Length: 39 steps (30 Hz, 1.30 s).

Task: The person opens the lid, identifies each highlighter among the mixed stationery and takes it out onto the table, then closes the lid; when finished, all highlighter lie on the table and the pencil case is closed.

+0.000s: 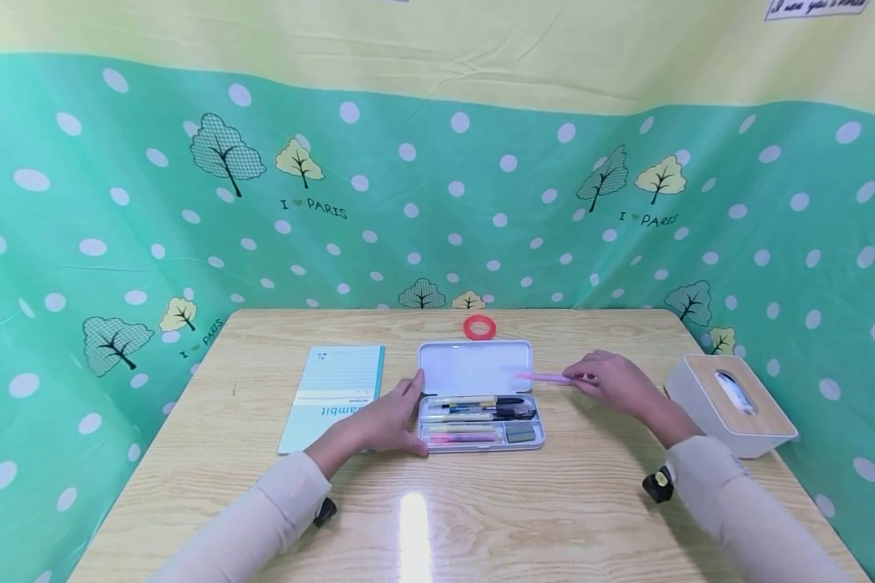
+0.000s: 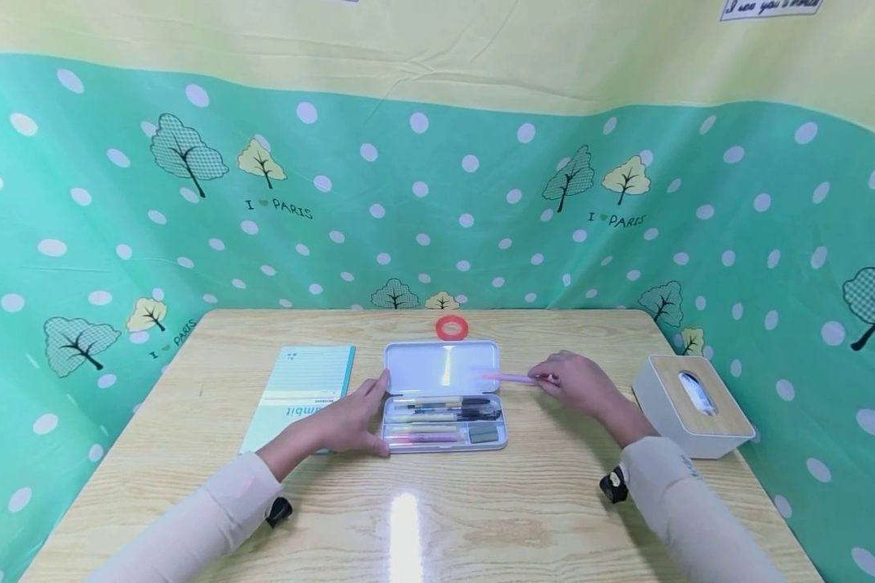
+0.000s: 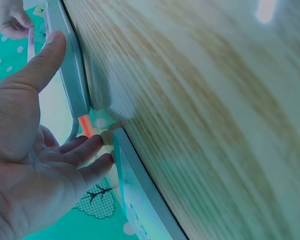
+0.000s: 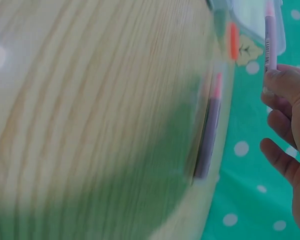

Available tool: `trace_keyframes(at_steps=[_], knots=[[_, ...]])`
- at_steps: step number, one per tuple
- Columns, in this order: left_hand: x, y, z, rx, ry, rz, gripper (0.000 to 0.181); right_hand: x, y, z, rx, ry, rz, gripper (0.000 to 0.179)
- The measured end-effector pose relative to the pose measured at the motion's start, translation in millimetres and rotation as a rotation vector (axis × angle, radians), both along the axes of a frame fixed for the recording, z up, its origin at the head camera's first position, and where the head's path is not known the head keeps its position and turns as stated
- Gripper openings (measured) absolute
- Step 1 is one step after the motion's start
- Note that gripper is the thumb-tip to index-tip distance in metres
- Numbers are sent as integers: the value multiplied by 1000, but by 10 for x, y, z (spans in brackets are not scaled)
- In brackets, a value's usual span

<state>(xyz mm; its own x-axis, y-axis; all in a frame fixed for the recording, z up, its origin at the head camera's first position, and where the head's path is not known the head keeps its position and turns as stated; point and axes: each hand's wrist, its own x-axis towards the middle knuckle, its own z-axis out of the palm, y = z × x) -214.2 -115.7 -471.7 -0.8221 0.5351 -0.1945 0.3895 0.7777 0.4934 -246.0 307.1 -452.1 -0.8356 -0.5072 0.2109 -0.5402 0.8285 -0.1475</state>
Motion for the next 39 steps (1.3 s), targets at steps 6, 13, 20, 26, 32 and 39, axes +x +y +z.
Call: trace_keyframes(at_steps=[6, 13, 20, 26, 32, 39], knots=[[-1, -7, -6, -5, 0, -1, 134, -6, 179, -54, 12, 5, -32, 18], [-6, -11, -6, -4, -6, 5, 134, 1, 326, -96, 16, -11, -68, 17], [-14, -9, -22, 1, 0, 2, 136, -16, 459, -186, 21, -18, -77, 18], [-10, -4, -29, -5, 5, 1, 135, -20, 534, -264, 32, -46, -102, 17], [-7, 7, -11, -14, -4, 14, 135, -35, 571, -310, 33, -82, -141, 17], [1, 13, 0, -16, -6, 15, 135, -38, 617, -336, 41, -102, -155, 19]])
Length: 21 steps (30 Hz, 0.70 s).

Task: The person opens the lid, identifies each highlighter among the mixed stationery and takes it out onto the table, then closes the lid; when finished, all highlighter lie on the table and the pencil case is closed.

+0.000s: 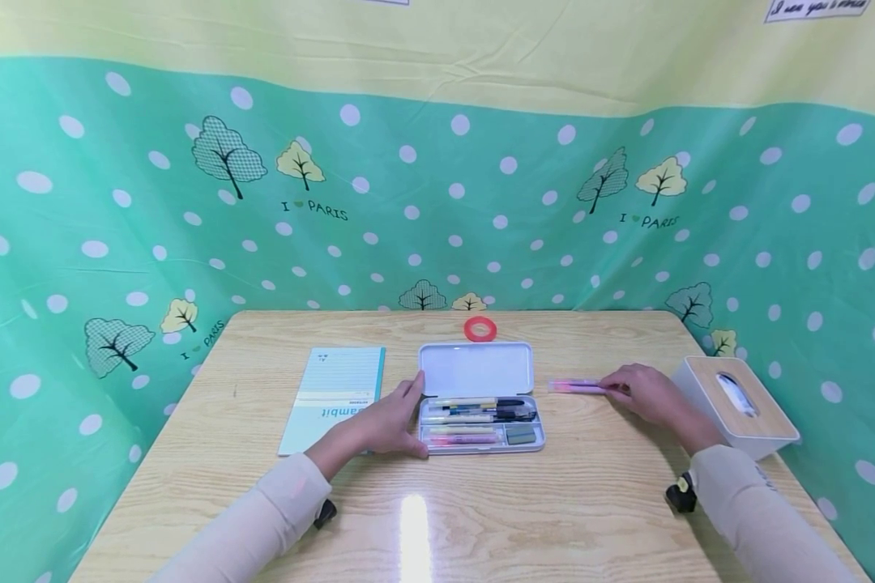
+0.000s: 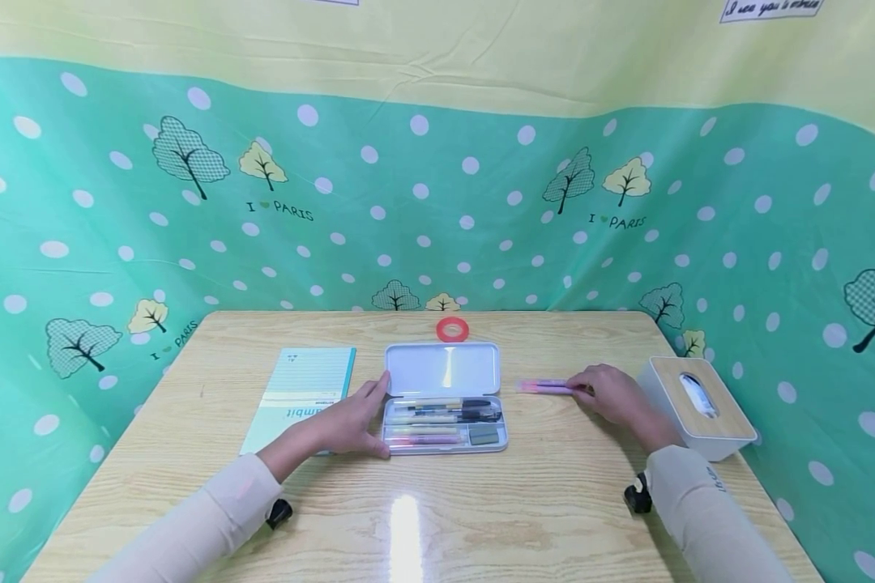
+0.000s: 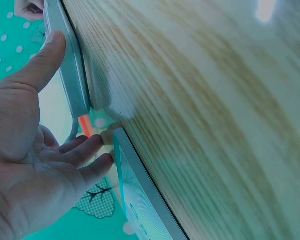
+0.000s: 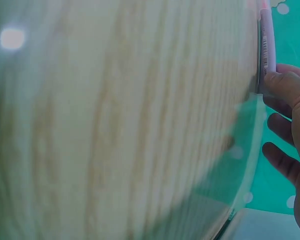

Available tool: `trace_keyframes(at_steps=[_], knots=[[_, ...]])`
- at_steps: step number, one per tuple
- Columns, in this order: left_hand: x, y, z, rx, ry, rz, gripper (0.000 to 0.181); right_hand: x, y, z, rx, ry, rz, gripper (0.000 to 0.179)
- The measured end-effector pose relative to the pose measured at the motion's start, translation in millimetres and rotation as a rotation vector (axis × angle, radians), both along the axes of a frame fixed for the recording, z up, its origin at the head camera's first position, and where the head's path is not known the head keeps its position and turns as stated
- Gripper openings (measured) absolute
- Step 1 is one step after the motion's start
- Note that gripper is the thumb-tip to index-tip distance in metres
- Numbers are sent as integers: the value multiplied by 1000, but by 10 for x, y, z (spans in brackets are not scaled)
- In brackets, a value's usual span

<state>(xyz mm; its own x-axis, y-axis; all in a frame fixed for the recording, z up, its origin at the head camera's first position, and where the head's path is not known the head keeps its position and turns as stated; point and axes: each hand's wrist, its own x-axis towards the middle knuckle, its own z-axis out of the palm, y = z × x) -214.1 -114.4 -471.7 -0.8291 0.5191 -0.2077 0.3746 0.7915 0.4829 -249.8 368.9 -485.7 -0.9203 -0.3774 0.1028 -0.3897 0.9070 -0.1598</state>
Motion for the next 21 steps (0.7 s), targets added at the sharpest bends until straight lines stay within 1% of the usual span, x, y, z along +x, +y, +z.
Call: trace_keyframes(at_steps=[8, 15, 18, 21], knots=[[10, 2, 16, 1, -7, 5, 135, 21, -16, 20, 8, -13, -22, 19], [7, -2, 8, 0, -13, 7, 135, 15, -25, 5, 0, 11, -44, 17], [5, -3, 7, 4, -11, 1, 135, 19, -32, 17, -9, 10, -59, 17], [1, -4, 8, 8, -5, -3, 135, 19, -67, 58, -8, 19, -48, 18]])
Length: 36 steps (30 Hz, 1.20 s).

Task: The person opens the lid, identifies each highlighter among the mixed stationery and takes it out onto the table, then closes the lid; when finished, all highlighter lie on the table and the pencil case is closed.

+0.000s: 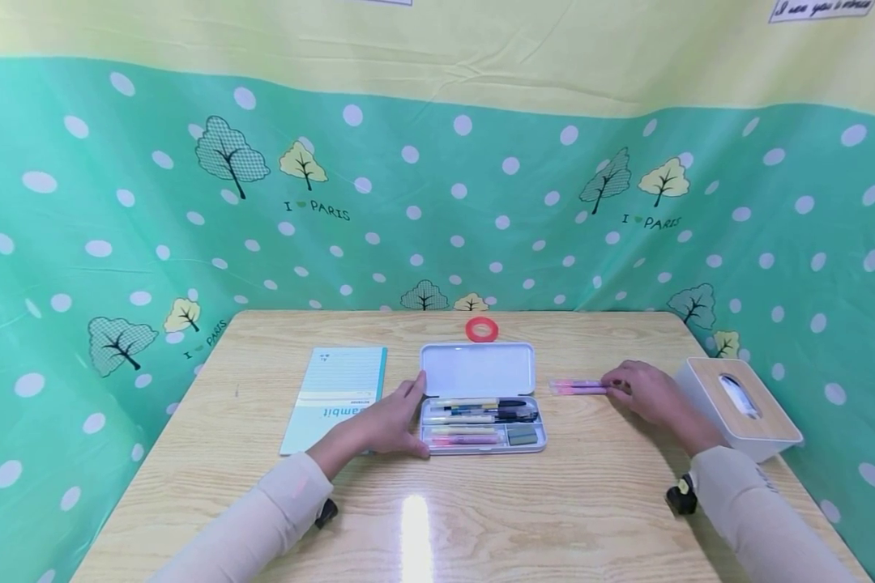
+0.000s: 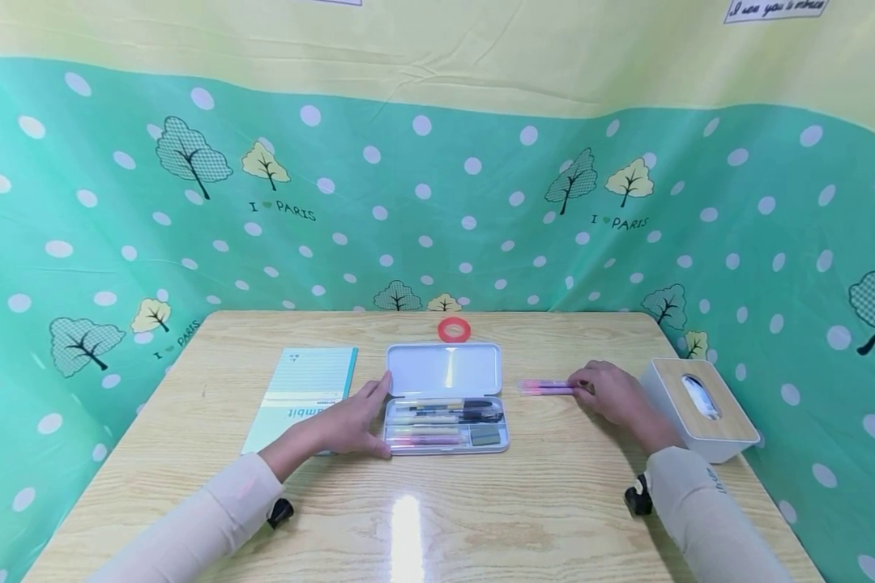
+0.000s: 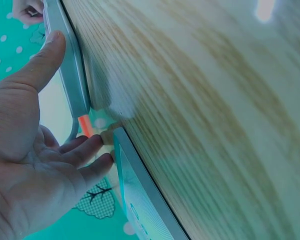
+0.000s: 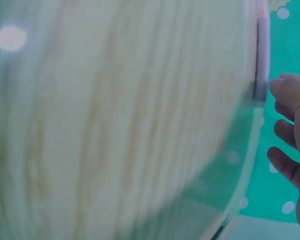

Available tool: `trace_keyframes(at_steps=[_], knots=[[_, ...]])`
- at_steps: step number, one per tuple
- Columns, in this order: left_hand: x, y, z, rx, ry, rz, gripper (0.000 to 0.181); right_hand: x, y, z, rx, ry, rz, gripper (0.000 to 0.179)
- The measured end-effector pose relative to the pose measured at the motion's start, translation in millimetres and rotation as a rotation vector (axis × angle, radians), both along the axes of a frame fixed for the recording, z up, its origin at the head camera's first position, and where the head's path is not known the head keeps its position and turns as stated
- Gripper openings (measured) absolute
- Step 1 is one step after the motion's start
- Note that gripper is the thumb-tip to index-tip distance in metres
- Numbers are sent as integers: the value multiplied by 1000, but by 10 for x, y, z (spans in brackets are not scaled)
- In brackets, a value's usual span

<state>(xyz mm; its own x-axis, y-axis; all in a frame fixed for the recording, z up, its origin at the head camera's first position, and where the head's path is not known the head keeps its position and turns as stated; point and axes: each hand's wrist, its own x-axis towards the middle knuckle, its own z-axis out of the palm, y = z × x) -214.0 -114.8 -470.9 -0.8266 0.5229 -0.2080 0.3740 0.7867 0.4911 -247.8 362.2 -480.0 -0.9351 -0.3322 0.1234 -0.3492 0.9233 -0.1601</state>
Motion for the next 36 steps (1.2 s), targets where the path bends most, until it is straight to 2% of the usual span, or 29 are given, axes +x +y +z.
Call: trace_keyframes(at_steps=[14, 26, 30, 36], knots=[[-3, 6, 15, 6, 5, -3, 135, -5, -469, 225, 31, 63, 130, 20], [7, 6, 13, 7, 1, 0, 134, -19, -872, 247, 3, 137, 256, 17], [12, 4, 16, 8, -4, 2, 134, -11, -1009, 249, 2, 121, 277, 18], [5, 8, 5, 4, 0, 3, 135, 4, -1227, 250, 1, 50, 275, 19]])
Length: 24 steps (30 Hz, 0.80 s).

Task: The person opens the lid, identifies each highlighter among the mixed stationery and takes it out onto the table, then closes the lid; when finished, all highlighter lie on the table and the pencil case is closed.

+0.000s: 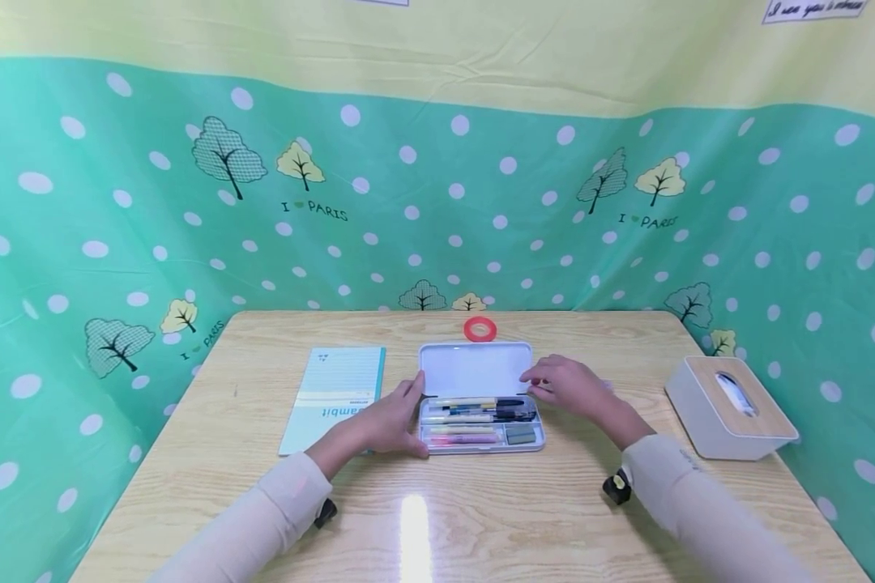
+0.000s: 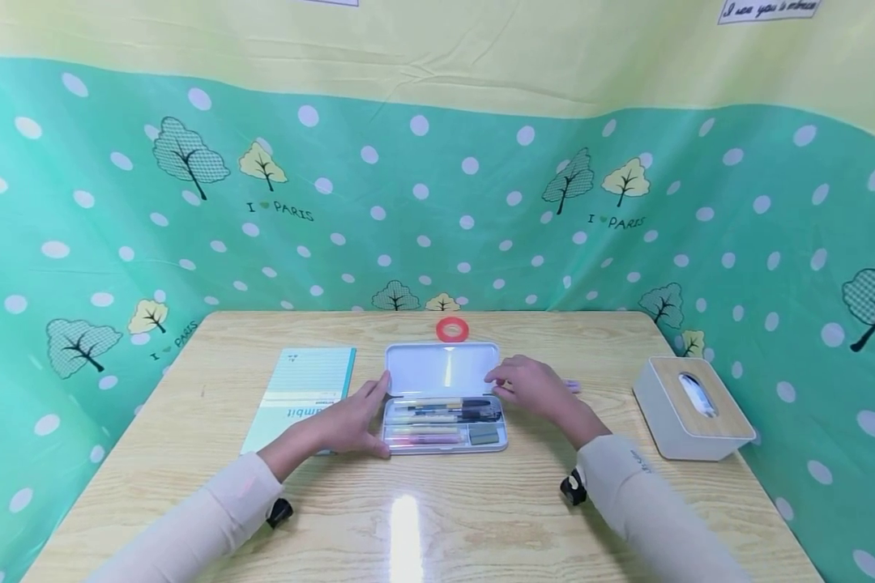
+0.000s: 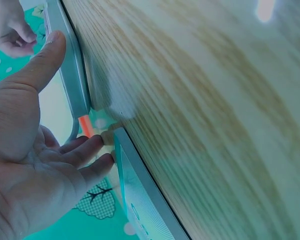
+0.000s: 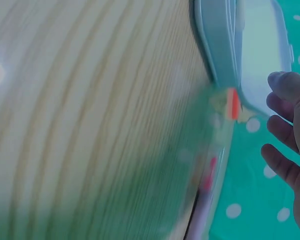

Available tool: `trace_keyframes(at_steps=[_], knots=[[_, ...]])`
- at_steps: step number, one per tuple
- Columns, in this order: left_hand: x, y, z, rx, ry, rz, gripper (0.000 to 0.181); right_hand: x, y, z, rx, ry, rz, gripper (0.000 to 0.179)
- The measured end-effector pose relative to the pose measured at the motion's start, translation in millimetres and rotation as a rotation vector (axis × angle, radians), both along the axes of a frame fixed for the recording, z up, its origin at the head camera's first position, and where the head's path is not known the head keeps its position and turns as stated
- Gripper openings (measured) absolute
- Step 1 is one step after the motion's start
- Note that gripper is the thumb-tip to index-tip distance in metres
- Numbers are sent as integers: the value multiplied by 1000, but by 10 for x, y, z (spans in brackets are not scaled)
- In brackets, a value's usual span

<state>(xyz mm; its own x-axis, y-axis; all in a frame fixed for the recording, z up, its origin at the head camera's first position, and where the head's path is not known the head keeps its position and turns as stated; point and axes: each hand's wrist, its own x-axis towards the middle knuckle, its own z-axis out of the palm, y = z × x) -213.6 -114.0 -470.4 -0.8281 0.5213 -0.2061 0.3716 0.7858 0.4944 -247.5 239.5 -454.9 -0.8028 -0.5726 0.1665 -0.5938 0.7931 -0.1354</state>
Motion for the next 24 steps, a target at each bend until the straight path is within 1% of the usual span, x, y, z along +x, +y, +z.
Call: trace_keyframes(at_steps=[3, 8, 13, 20, 24], knots=[[0, -7, -6, 1, 1, 1, 135, -5, -113, -16, 20, -15, 18, 21], [-2, -12, -18, 4, 2, -1, 135, -3, -270, -53, 58, 1, 76, 24], [-2, -6, -9, 5, -4, 2, 135, -7, -406, -101, 67, 9, 129, 25], [-5, -10, -13, 5, 0, -2, 135, -13, -539, -152, 69, 87, 217, 21], [-6, -11, -13, 6, 4, -9, 136, -15, -569, -173, 77, 114, 245, 18]])
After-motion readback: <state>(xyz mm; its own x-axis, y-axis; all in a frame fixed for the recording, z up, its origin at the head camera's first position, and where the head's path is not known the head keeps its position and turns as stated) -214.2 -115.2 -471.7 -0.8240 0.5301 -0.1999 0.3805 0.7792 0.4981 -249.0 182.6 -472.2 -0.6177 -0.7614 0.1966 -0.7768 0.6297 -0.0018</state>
